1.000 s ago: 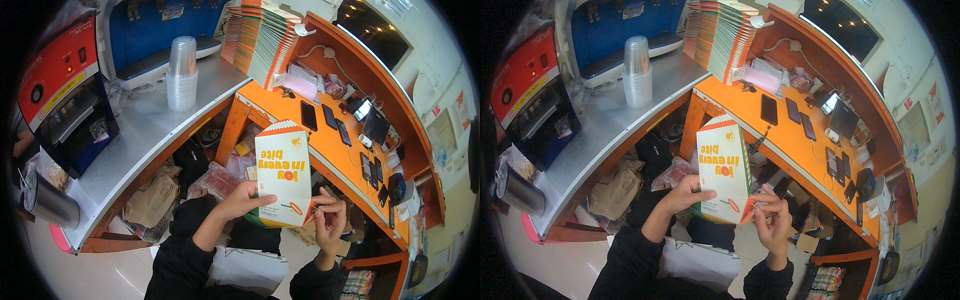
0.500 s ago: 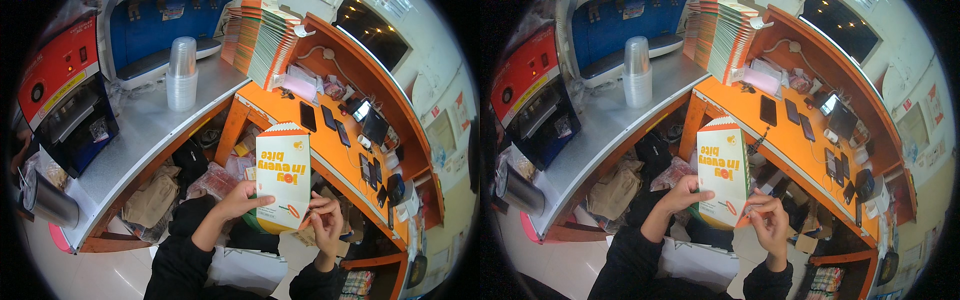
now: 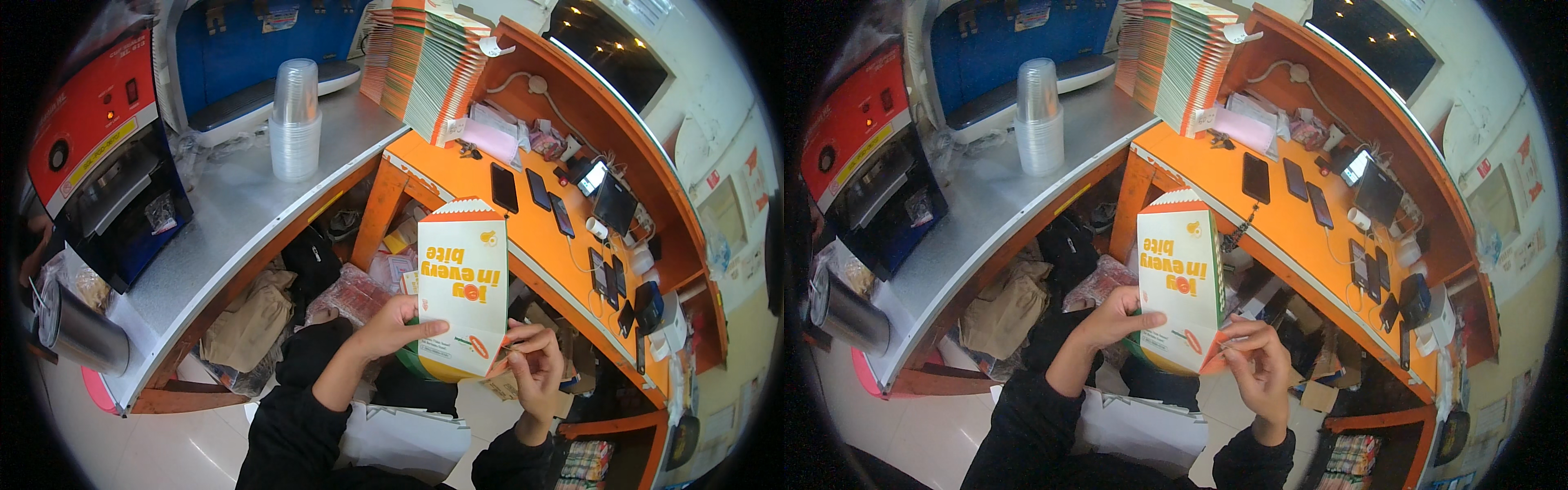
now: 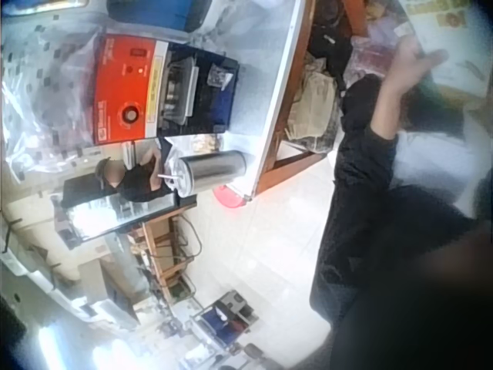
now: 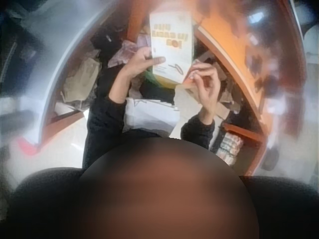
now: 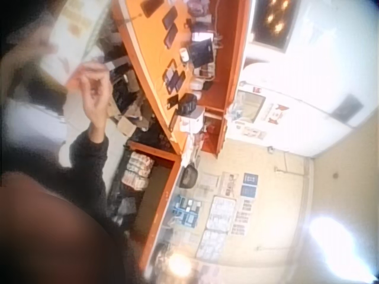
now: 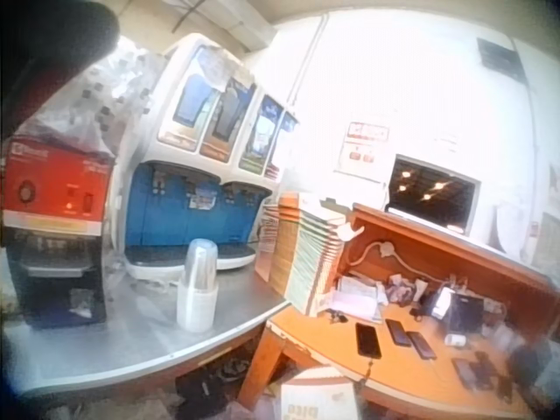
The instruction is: The person sits on the floor and assembles flat-packed paper food boxes by folding the sides and tucking in the tabs. They handle multiple boxes one at a time, folding them into shape and placing the finished boxes on the counter.
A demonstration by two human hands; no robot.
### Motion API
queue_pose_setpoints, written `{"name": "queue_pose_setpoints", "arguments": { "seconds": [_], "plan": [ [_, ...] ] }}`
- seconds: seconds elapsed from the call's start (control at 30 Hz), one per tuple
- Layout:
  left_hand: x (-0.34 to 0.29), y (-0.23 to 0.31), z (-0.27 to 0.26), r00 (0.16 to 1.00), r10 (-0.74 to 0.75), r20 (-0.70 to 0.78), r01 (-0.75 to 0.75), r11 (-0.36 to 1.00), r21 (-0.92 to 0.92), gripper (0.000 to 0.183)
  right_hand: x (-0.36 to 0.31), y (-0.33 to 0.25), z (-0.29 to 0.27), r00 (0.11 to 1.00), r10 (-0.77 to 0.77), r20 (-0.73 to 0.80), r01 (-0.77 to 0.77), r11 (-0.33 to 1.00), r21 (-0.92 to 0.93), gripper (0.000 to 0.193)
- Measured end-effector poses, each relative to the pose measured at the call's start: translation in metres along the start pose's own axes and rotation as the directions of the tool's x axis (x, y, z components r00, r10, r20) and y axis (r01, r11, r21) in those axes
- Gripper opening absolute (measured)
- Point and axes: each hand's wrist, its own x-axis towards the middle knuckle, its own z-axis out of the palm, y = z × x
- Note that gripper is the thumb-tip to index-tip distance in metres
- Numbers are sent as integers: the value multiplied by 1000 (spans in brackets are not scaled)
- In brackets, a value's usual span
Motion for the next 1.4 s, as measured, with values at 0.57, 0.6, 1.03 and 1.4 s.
{"name": "queue_pose_setpoints", "arguments": {
  "seconds": [0.57,0.6,1.03,1.4],
  "plan": [
    [1,-1,-2,999,-29,37,29,1000,10,33,3,-2,-1,995,33,99,-32,999,-10,6],
    [1,-2,-3,999,-23,37,22,999,24,33,3,-3,0,992,64,107,-64,998,1,6],
    [2,-7,-5,995,-44,87,41,998,37,36,-5,-15,8,974,197,115,-196,980,-18,7],
    [-1,-3,-4,1000,15,-23,-15,999,-31,32,2,-19,1,997,-49,-64,28,957,-289,10]
  ]
}}
